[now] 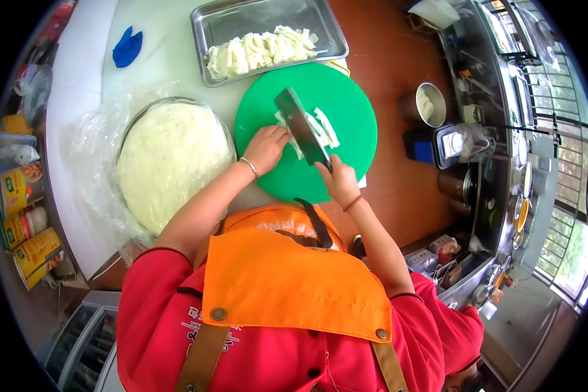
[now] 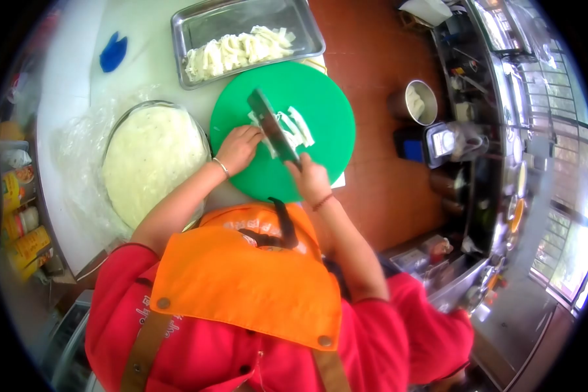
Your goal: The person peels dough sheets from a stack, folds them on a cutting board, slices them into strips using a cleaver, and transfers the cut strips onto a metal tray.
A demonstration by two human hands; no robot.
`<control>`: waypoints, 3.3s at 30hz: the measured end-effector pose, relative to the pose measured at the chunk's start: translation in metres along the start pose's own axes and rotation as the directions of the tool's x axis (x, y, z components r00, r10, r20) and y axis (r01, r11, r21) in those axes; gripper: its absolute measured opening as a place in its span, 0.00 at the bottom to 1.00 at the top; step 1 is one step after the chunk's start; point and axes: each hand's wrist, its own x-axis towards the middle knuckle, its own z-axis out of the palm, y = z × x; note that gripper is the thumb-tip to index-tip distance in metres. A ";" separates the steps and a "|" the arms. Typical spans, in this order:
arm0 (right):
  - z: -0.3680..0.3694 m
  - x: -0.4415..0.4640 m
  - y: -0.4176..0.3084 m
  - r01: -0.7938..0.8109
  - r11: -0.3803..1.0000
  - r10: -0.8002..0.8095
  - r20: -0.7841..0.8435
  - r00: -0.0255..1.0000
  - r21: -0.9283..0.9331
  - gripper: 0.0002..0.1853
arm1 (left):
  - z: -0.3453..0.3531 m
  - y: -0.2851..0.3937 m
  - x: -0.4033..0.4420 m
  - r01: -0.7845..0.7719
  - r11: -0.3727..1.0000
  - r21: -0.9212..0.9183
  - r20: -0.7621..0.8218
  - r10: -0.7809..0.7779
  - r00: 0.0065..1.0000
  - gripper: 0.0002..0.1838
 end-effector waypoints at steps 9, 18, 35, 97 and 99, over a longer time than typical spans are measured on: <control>-0.060 -0.021 0.047 -0.452 0.583 0.445 0.201 0.873 0.675 0.16 | 0.007 0.030 -0.001 0.359 0.908 -0.219 -0.181 -0.399 0.899 0.28; 0.016 -0.032 0.056 -0.498 0.511 0.415 0.306 0.857 0.701 0.17 | 0.060 0.050 0.019 0.422 0.870 -0.256 -0.166 -0.470 0.867 0.49; 0.016 0.172 -0.149 -0.279 0.758 0.115 0.301 0.947 0.589 0.20 | -0.064 -0.142 0.110 0.490 0.850 -0.192 -0.700 -0.469 0.539 0.20; 0.150 0.119 -0.247 0.883 0.468 -0.866 0.226 0.447 0.044 0.09 | -0.157 -0.043 -0.193 0.411 0.863 0.294 -0.133 -0.388 0.912 0.10; 0.150 0.115 -0.250 0.858 0.481 -0.877 0.088 0.473 0.182 0.03 | -0.163 -0.037 -0.206 0.560 0.736 0.380 -0.129 -0.557 0.820 0.15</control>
